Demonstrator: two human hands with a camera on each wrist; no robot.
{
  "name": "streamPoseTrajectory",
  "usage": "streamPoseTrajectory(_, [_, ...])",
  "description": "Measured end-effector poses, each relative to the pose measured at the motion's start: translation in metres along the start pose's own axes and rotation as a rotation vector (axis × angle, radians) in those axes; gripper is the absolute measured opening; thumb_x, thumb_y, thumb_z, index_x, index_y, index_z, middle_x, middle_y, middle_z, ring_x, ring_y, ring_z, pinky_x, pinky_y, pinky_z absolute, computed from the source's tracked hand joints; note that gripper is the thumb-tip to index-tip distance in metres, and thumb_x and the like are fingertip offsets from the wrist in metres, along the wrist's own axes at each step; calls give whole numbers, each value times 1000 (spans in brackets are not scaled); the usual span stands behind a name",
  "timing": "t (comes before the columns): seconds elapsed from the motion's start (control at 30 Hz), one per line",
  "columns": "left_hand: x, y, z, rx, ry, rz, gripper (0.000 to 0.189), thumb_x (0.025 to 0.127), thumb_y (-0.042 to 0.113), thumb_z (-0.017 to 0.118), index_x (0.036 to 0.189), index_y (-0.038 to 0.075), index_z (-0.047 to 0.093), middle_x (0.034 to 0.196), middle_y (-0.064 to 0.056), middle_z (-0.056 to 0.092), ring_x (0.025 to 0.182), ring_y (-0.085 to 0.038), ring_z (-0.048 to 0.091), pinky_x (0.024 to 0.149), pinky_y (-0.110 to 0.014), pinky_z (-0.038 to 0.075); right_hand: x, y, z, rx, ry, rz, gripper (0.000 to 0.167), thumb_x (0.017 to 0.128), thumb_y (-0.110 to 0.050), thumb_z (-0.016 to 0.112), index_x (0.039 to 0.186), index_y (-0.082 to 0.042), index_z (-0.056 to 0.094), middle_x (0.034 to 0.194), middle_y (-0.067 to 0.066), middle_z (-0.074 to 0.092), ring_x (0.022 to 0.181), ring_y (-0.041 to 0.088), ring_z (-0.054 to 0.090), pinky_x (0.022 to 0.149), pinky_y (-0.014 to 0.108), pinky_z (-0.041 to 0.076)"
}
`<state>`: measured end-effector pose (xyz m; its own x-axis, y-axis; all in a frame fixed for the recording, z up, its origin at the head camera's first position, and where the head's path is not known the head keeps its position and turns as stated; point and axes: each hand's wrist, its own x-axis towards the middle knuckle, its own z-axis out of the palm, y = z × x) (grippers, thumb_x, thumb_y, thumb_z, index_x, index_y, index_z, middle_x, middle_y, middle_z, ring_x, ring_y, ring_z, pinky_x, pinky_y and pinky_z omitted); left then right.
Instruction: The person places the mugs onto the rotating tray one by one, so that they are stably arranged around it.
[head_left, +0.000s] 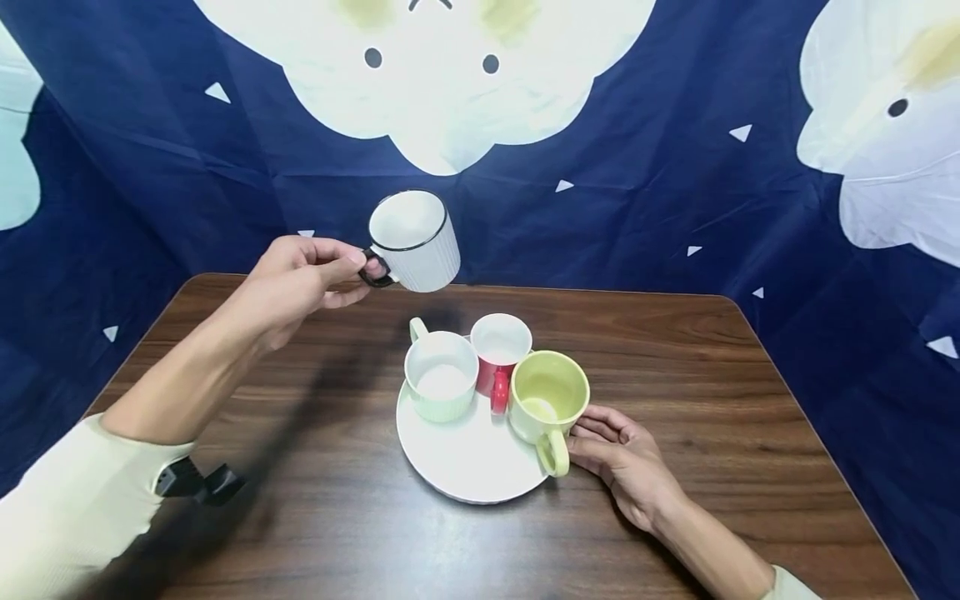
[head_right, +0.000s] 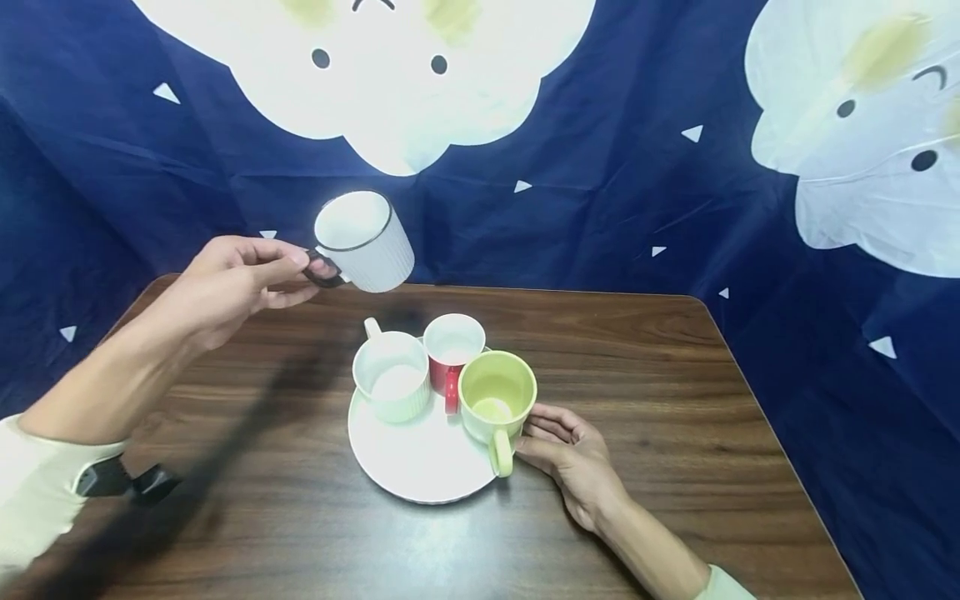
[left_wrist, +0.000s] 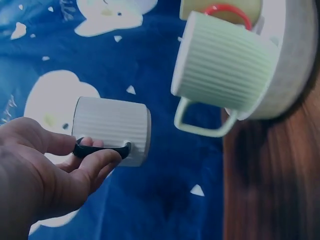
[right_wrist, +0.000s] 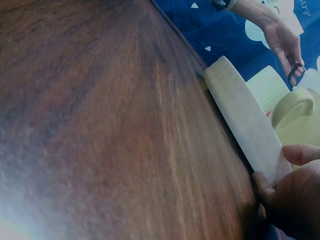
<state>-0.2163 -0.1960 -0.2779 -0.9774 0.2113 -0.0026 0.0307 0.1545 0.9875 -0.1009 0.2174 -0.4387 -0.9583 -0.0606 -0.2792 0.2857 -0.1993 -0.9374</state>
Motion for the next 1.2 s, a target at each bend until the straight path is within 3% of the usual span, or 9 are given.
streamPoseTrajectory(0.17, [-14, 11, 7, 19, -36, 33, 16, 115, 8, 63, 110, 4, 77, 110, 1, 82, 117, -10, 78, 101, -28, 66, 2, 1, 0, 10, 2, -3, 46, 94, 13, 75, 136, -3, 68, 123, -1, 77, 119, 13, 75, 103, 34, 66])
streamPoseTrajectory(0.3, [-21, 13, 14, 27, -80, 10, 16, 116, 9, 62, 116, -1, 75, 111, 1, 83, 118, -11, 79, 103, -29, 66, 4, 1, -1, 17, -3, -6, 45, 94, 14, 75, 135, -5, 69, 122, -1, 78, 119, 13, 75, 103, 34, 66])
streamPoseTrajectory(0.47, [-30, 9, 20, 20, -137, -3, 19, 115, 8, 62, 123, -6, 73, 112, 0, 84, 117, -11, 78, 102, -31, 66, 5, 2, -2, 19, -8, -8, 44, 95, 14, 74, 134, -6, 69, 122, -2, 78, 119, 12, 75, 104, 33, 66])
streamPoseTrajectory(0.93, [-58, 3, 29, 57, -267, 32, 27, 116, 10, 61, 128, -12, 73, 118, -9, 83, 116, -15, 79, 102, -36, 67, 4, 2, -5, 17, 5, -6, 44, 95, 14, 74, 135, -5, 69, 121, -2, 78, 118, 13, 75, 103, 33, 66])
streamPoseTrajectory(1.2, [-78, 0, 36, 82, -324, 59, 27, 116, 14, 63, 127, -7, 76, 125, -18, 82, 121, -16, 79, 103, -40, 67, 2, 3, -5, 22, 5, -7, 44, 95, 14, 75, 134, -6, 70, 122, -1, 78, 118, 13, 76, 105, 33, 66])
